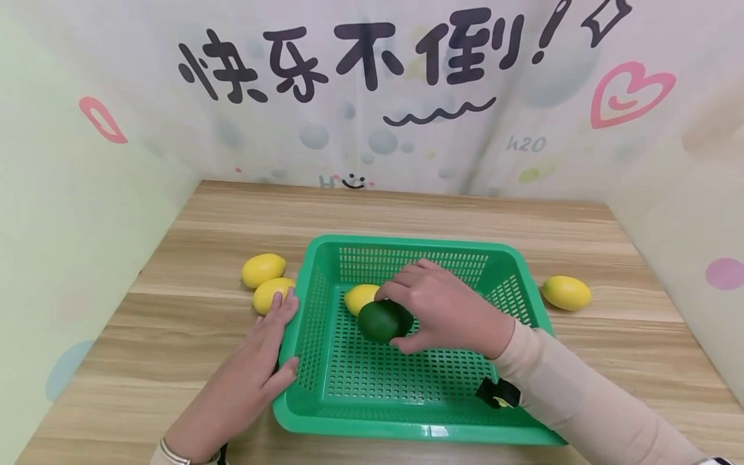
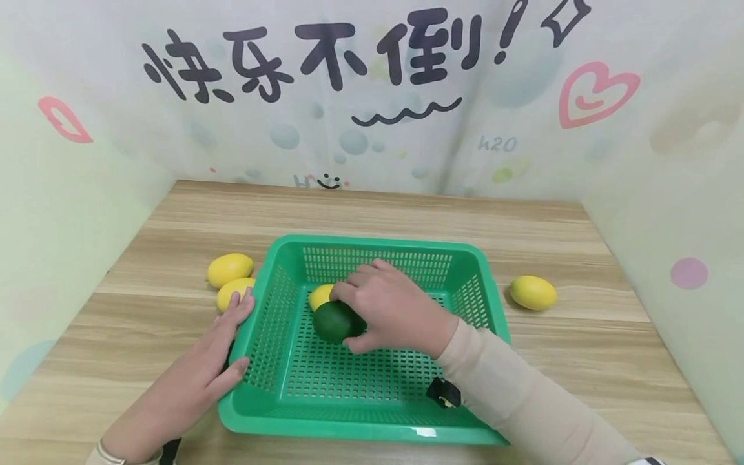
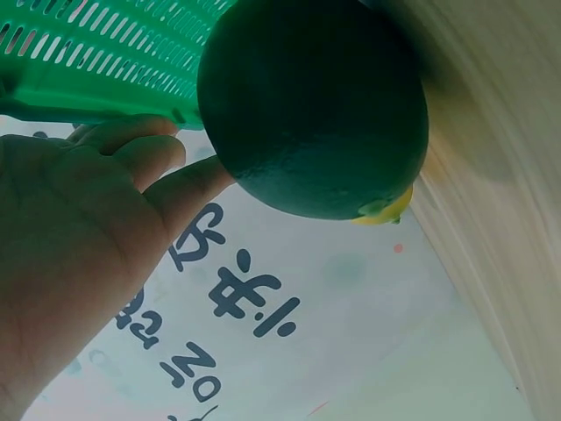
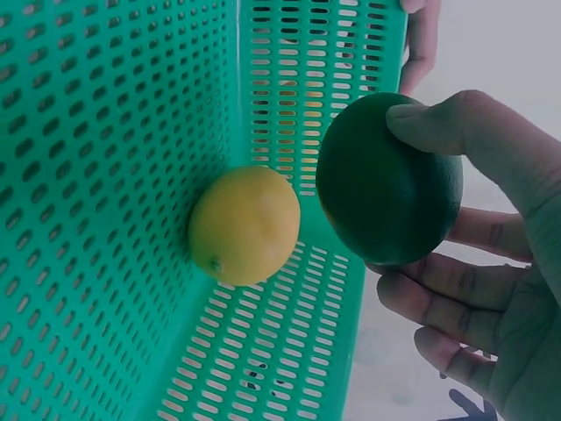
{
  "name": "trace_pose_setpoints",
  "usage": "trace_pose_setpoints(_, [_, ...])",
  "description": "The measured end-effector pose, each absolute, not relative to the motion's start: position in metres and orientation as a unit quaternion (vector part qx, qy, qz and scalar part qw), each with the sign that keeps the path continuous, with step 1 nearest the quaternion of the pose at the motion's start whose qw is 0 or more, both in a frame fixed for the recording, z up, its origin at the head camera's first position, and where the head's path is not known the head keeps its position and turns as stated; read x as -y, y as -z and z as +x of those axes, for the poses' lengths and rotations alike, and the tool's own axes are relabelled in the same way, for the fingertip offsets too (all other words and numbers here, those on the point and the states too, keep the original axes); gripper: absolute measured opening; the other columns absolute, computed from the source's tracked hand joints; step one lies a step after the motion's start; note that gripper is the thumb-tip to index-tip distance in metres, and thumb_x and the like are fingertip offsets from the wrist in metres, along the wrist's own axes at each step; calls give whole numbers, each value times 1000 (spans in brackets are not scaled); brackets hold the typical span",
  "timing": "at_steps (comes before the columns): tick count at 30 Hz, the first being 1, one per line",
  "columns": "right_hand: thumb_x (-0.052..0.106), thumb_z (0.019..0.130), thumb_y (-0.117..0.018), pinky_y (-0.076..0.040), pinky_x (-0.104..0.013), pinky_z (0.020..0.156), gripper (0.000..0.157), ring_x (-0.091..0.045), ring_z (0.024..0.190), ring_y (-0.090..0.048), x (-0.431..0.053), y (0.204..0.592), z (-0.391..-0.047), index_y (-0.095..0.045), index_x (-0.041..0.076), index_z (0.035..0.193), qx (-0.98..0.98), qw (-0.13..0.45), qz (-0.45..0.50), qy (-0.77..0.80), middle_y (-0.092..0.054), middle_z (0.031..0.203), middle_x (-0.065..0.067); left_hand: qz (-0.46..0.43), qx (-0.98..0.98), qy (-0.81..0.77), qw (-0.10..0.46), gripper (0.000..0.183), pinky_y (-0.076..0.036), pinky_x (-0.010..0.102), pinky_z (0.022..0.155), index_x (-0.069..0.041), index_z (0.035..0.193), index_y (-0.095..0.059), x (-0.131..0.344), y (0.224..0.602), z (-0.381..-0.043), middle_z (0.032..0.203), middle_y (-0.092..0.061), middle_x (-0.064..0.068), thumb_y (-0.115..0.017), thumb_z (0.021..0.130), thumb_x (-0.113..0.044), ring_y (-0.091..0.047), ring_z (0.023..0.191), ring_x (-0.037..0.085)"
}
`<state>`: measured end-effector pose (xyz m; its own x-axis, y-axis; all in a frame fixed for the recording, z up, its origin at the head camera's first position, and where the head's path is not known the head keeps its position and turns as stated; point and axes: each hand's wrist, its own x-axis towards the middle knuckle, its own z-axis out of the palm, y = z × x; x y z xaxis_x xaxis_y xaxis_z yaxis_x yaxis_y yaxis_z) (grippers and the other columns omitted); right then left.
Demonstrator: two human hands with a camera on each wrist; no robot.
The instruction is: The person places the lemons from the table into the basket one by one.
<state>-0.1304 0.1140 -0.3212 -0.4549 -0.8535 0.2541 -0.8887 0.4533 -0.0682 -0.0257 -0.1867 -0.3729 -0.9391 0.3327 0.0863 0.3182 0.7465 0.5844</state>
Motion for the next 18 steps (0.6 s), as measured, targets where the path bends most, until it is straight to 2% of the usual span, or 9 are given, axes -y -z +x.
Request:
trace_pose_setpoints(13, [41,69,-89,-50,-38,89,55,-15,95,-64,-110,323,-128,-73,12,112,845,94,520,-86,-72,103,2,162,-939,-302,24,79,-15,50,125,-10,166,-10,186,371,-26,173,-8,2,-56,102,-15,-5,158,27])
trace_pose_setpoints(18, [42,69,-88,-49,-38,89,54,-15,93,-63,-108,326,-127,-72,12,111,839,97,528,-82,-71,100,2,166,-938,-304,18,78,-15,50,125,-9,166,-12,186,372,-25,173,-10,4,-55,102,-15,-6,158,29])
